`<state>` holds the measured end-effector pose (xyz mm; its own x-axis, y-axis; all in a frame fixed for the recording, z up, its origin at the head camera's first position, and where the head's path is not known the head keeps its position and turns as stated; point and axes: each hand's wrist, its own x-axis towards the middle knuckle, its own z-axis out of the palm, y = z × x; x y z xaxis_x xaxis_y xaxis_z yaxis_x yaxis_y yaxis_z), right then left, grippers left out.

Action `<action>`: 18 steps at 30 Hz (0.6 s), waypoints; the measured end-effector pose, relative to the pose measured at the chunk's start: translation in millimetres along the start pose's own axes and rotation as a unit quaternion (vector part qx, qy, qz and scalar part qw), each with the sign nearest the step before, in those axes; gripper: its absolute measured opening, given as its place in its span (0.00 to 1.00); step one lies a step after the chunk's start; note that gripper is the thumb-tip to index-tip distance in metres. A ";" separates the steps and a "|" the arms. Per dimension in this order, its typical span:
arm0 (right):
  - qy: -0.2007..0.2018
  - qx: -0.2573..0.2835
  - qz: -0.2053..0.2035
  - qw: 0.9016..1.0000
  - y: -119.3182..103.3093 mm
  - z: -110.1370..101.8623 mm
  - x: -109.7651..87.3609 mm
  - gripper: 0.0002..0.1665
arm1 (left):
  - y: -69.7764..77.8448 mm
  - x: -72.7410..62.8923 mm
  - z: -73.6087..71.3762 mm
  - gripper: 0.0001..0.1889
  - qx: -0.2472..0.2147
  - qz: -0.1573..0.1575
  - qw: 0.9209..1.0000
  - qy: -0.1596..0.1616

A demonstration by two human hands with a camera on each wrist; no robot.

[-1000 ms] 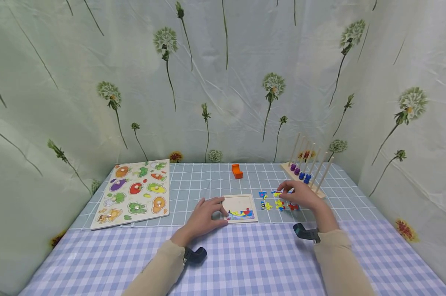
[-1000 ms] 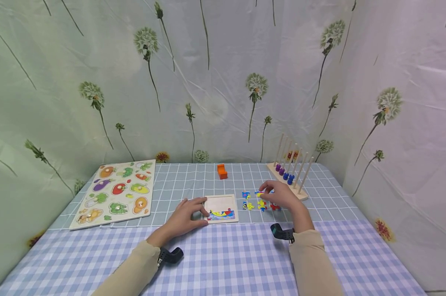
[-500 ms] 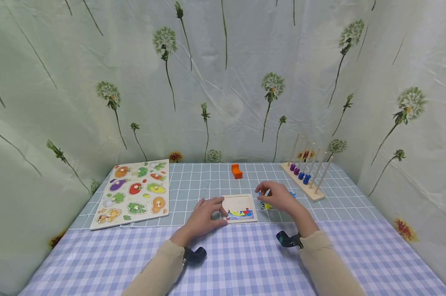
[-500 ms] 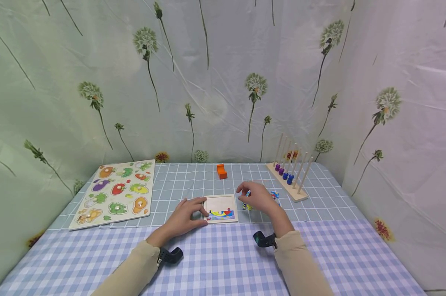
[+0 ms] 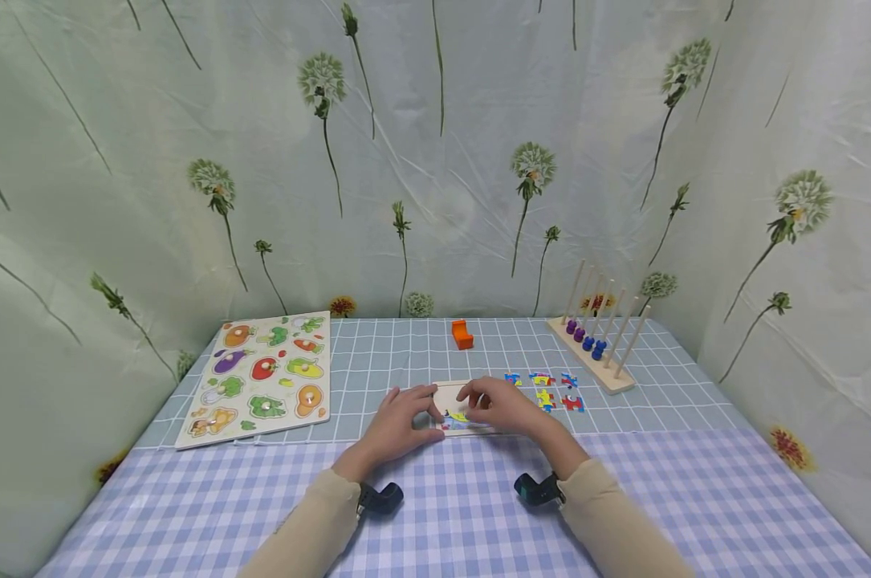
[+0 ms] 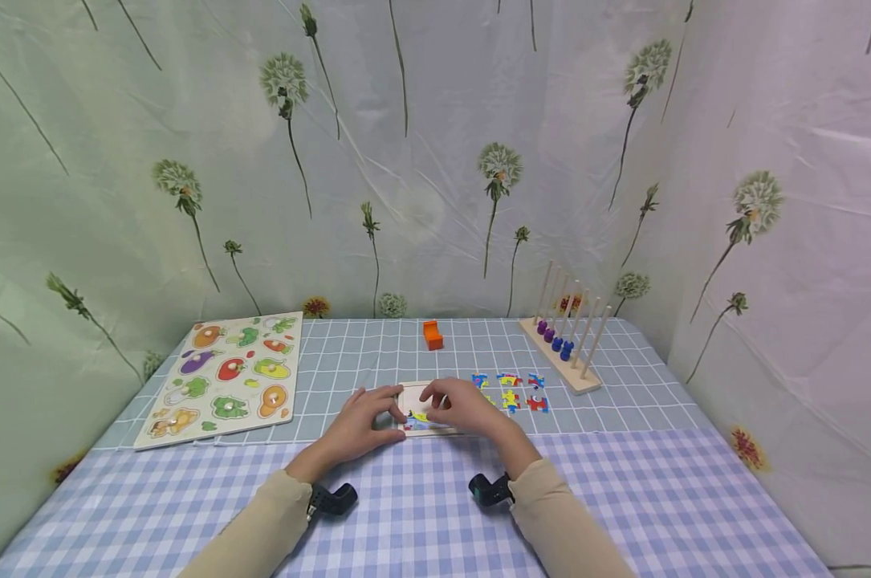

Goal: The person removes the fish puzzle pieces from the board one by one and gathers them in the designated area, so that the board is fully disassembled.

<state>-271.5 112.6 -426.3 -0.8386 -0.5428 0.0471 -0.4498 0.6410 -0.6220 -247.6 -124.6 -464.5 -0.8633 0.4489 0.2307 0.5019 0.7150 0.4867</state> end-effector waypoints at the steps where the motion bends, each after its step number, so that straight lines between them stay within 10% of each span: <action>1: -0.004 -0.001 -0.009 1.000 -1.5 2.2 0.3 0.14 | -0.3 0.0 0.1 0.08 -0.002 0.002 1.000 0.002; 18: 0.020 -0.044 0.001 0.999 -10.2 26.7 1.4 0.15 | -0.9 0.2 2.4 0.18 0.000 -0.015 1.000 0.009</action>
<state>-259.9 90.8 -440.7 -0.8498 -0.5211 0.0786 -0.4729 0.6881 -0.5503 -248.1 -123.9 -466.9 -0.8787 0.4176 0.2311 0.4758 0.7274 0.4945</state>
